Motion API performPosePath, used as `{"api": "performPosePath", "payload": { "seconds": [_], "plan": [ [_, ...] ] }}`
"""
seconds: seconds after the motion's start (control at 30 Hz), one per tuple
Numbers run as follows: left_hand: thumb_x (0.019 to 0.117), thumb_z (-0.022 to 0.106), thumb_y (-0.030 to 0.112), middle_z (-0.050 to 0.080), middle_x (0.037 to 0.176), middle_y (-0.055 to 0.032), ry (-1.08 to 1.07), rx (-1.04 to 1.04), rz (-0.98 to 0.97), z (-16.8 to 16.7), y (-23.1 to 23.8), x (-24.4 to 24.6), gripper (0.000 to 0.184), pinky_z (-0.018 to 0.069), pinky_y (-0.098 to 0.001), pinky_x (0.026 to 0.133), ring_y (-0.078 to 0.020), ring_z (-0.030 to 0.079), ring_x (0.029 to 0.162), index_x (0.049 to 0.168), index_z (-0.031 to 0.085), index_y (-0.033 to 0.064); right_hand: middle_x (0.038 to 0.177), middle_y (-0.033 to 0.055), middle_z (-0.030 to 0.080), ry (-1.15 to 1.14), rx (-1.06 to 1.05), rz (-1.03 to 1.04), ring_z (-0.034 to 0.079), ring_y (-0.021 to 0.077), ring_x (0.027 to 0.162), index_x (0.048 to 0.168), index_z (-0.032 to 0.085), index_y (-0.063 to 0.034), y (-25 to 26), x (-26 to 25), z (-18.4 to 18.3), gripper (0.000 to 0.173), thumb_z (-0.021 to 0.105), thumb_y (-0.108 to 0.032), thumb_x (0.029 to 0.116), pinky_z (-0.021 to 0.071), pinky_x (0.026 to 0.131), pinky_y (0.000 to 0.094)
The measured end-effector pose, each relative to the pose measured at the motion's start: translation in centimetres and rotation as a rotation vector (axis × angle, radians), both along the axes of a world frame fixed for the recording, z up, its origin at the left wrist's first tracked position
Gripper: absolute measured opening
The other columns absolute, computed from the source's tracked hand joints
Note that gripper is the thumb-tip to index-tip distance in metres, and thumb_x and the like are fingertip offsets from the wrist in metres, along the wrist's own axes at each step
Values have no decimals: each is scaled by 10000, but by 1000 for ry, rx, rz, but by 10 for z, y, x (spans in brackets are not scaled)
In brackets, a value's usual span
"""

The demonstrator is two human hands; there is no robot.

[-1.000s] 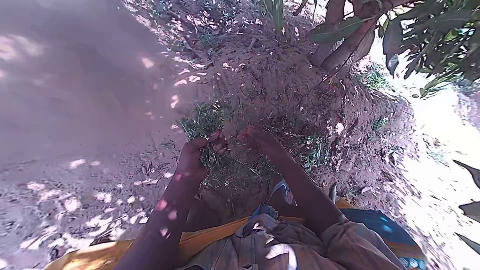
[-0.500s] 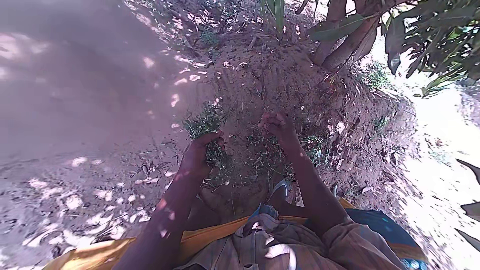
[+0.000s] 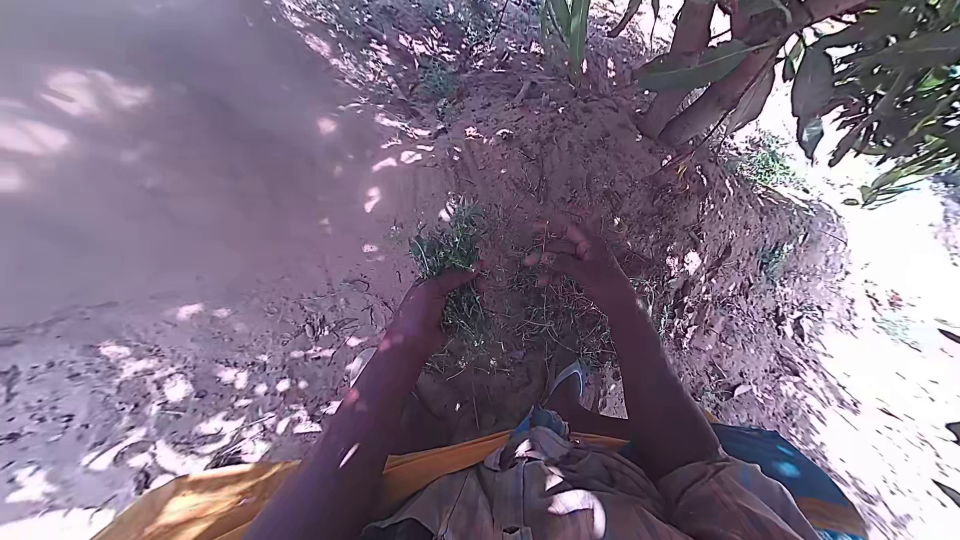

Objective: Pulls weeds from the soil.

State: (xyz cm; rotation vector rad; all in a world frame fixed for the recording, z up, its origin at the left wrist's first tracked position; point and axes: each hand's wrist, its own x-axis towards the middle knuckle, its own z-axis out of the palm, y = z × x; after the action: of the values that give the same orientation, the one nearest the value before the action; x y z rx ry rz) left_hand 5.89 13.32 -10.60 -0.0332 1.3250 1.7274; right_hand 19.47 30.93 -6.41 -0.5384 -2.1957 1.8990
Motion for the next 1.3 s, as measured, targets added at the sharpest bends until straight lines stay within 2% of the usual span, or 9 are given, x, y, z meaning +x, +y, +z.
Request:
{"api": "performPosePath", "payload": {
  "seconds": [0.4,0.53,0.67,0.8,0.9,0.97,1.07,1.17,1.3],
  "plan": [
    [920,620,-69,638,976,-3,372,-230,-179,9,-4,10,281,530,-219,764,-33,616,856,1168,581,56,918,160,712,-274,286,132,666,218,695,1553,318,-12,-48,-22,-17,601,599,-137,1037,570,671,379],
    [928,632,34,640,978,2,385,-204,15,-1,-2,4,261,542,-235,749,-36,623,842,1181,579,70,1186,127,716,-168,216,29,704,176,861,1625,242,-111,-34,-25,-26,699,590,-78,1019,580,759,341],
    [970,590,91,675,916,39,269,-139,360,-5,-4,-16,122,550,-243,705,-39,649,801,1091,593,108,1319,178,643,-299,352,-166,669,252,1091,1431,517,7,14,-19,-64,401,522,-108,1047,544,920,426],
    [994,544,89,726,857,47,271,-68,416,-5,-5,-21,96,569,-237,693,-51,694,780,1079,578,120,1306,230,630,-717,488,159,611,379,1186,1292,652,-12,24,-7,-105,285,563,-115,1042,471,1011,560],
    [968,582,76,695,805,53,251,-76,433,-5,-2,-17,92,571,-240,677,-47,678,736,1047,580,124,1243,220,634,-817,419,378,638,279,1005,1403,572,-31,-2,-15,-121,367,538,-101,1044,508,901,427],
    [966,601,95,682,824,50,231,-90,442,-5,-2,-17,109,575,-250,690,-49,674,750,1069,578,122,1317,239,597,-898,346,408,624,312,1108,1524,436,-52,-10,-15,-132,492,536,-131,1049,488,980,450],
    [964,616,103,669,823,60,207,-104,455,-4,-2,-17,110,570,-241,682,-40,664,744,1059,574,137,1351,236,607,-920,321,164,610,329,1198,1561,375,-35,9,-1,-141,548,541,-177,1058,457,1046,471],
    [923,660,44,665,878,58,220,-75,444,-9,-1,-17,204,571,-218,710,-27,664,786,1082,568,131,1258,257,632,-795,331,-196,668,358,1031,1446,500,-13,40,8,-131,413,497,-221,1089,533,909,502],
    [911,668,29,637,960,41,241,-87,424,-9,0,-16,270,567,-237,767,-29,647,858,1142,555,112,1285,262,630,-678,506,-555,601,415,1190,1299,629,19,68,17,-98,352,495,-222,1080,444,998,610]
  ]
}}
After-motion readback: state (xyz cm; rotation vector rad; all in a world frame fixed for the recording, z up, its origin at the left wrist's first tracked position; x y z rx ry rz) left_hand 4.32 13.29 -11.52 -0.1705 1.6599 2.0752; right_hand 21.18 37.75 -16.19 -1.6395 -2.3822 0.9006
